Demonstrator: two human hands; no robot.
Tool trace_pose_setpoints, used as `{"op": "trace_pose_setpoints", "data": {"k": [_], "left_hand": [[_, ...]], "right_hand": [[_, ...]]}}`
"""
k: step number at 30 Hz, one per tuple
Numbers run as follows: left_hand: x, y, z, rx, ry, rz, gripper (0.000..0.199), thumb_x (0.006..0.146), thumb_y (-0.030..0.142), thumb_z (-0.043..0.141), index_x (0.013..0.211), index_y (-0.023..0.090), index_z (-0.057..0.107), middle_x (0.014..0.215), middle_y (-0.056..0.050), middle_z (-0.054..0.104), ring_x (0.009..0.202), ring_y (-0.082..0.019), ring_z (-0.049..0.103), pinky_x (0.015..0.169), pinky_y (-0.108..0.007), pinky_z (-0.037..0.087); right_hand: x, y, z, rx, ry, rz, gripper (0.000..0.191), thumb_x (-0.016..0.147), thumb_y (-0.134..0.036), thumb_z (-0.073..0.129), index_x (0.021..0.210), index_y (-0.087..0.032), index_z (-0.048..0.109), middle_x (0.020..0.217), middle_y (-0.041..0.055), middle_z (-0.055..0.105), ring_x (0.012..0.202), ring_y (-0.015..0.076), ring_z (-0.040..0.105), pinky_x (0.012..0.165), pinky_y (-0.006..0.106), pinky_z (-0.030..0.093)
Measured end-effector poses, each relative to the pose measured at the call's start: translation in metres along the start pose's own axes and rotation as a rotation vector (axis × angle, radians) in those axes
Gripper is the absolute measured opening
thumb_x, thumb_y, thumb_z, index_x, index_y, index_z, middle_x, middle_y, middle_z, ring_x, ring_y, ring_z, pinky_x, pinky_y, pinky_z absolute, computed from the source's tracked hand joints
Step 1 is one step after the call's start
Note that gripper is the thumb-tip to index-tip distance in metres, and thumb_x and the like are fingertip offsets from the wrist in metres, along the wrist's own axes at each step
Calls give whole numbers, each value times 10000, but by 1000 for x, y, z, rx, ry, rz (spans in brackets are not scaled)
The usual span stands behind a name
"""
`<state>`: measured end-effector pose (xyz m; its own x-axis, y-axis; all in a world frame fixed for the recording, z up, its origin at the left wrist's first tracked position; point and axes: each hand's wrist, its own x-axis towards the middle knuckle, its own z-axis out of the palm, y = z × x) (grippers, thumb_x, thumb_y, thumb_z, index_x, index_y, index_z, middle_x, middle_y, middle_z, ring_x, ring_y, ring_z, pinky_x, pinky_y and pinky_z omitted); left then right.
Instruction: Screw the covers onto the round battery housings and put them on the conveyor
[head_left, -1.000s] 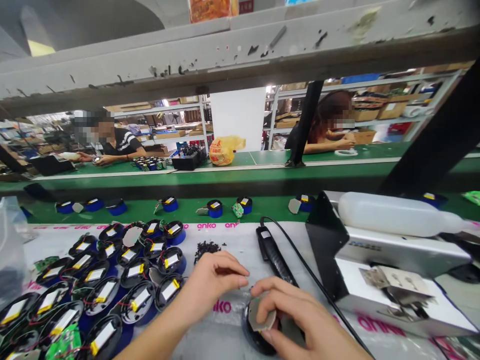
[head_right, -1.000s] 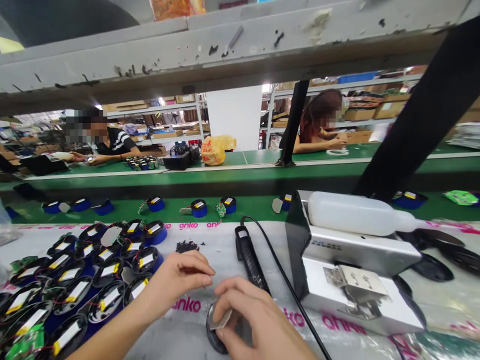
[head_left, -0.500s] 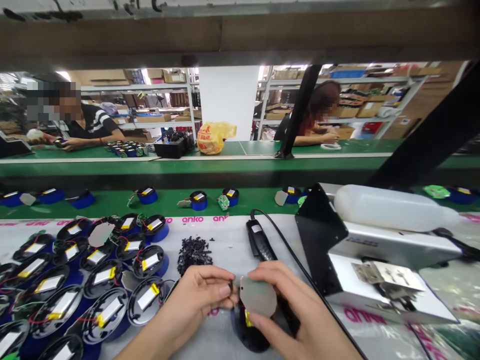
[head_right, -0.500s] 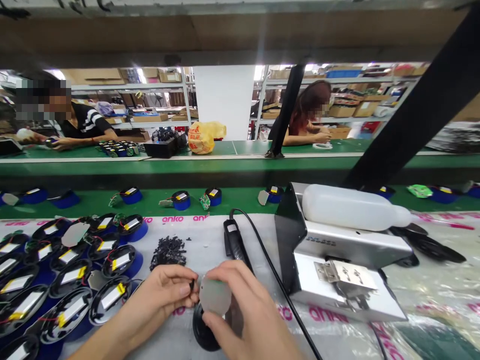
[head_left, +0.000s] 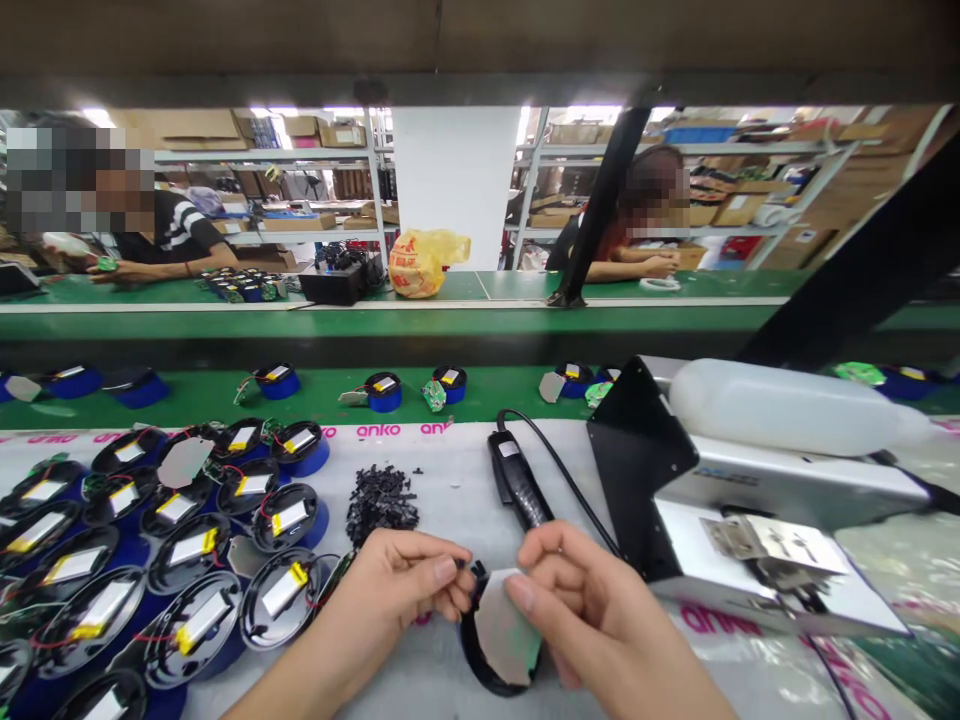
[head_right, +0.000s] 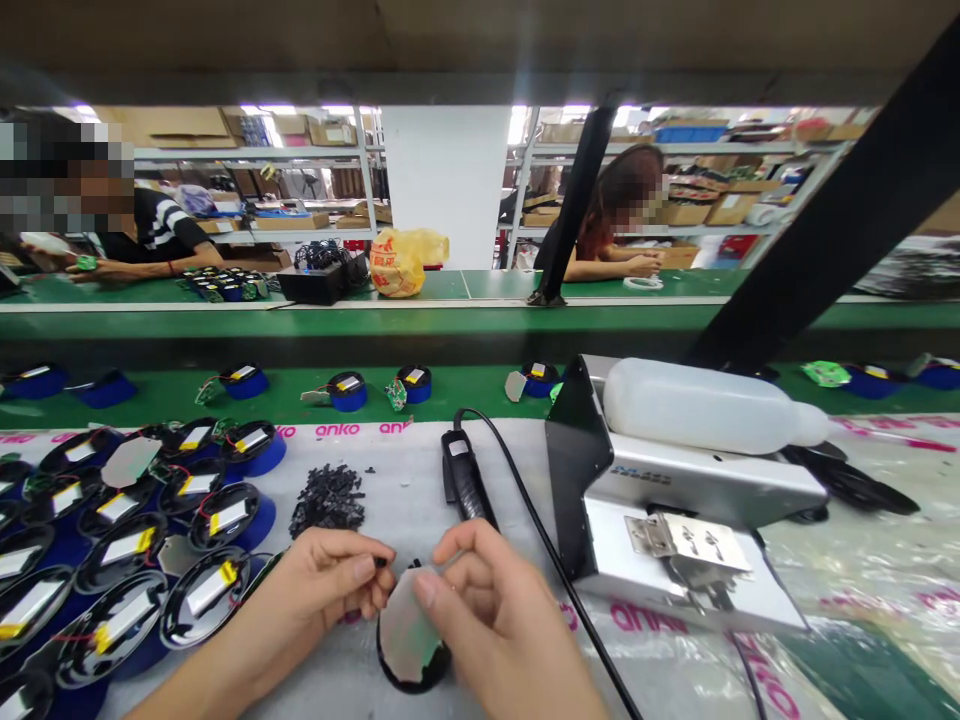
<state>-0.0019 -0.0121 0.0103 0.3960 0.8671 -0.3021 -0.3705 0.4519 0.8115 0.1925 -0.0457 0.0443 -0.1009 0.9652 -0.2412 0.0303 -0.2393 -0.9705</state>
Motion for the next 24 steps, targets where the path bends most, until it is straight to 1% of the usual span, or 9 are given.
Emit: {"op": "trace_pose_setpoints", "data": {"k": [2, 3, 4, 5, 7, 9, 12, 19, 24], "left_hand": [[1, 0, 1, 19, -1, 17, 295, 694, 382, 897, 807, 118, 827, 678, -63, 774, 561, -94, 647, 552, -177, 473], [1, 0, 1, 25, -1, 27, 303, 699, 395, 891, 790, 115, 823, 654, -56, 761, 551, -93, 636, 541, -176, 463], [0, 0, 2, 28, -4, 34, 303, 702, 401, 887, 768, 114, 817, 635, -50, 749, 547, -93, 627, 536, -176, 457], [0, 0, 2, 25, -6, 37, 299, 706, 401, 884, 748, 114, 811, 623, -47, 740, 552, -96, 624, 538, -179, 455], [-1, 1, 4, 10, -11, 29, 296, 705, 395, 884, 714, 112, 798, 616, -49, 731, 568, -105, 627, 552, -185, 459], [-3, 2, 6, -9, -12, 20, 310, 690, 399, 891, 692, 107, 788, 606, -56, 725, 568, -111, 628, 553, -188, 458], [-4, 2, 7, -41, -6, 14, 323, 675, 400, 900, 696, 98, 787, 598, -60, 720, 560, -109, 622, 550, -188, 454], [-7, -3, 8, -111, -25, 18, 295, 696, 388, 888, 705, 111, 786, 616, -50, 714, 589, -109, 622, 592, -195, 465], [-7, -4, 10, -77, 4, 52, 325, 671, 446, 885, 683, 140, 776, 629, -45, 719, 600, -127, 632, 608, -221, 479]], "right_hand": [[0, -2, 7, 148, 12, 70, 487, 719, -547, 800, 1026, -202, 642, 632, -71, 559, 455, 86, 532, 432, 205, 413], [0, -3, 9, 185, 25, 78, 544, 682, -543, 830, 1059, -192, 654, 643, -65, 580, 468, 99, 572, 438, 211, 447], [0, -4, 11, 205, 41, 72, 556, 658, -543, 849, 1038, -179, 669, 644, -54, 602, 493, 113, 609, 457, 216, 479], [0, -5, 12, 214, 58, 61, 529, 646, -545, 859, 973, -170, 680, 638, -42, 622, 517, 120, 636, 480, 213, 500], [1, -7, 14, 216, 91, 43, 472, 643, -550, 864, 829, -169, 658, 618, -27, 652, 543, 119, 664, 507, 193, 515], [1, -6, 16, 217, 102, 42, 469, 643, -558, 864, 761, -173, 623, 615, -21, 673, 553, 115, 676, 515, 178, 521], [2, -4, 18, 205, 98, 34, 486, 640, -578, 857, 753, -177, 608, 625, -18, 687, 559, 115, 682, 524, 179, 533], [1, -3, 20, 210, 88, 27, 484, 655, -577, 848, 761, -180, 593, 641, -20, 689, 569, 128, 694, 530, 200, 542], [0, -1, 20, 210, 84, 23, 463, 681, -553, 845, 773, -182, 583, 639, -27, 676, 578, 134, 700, 535, 206, 543]]}}
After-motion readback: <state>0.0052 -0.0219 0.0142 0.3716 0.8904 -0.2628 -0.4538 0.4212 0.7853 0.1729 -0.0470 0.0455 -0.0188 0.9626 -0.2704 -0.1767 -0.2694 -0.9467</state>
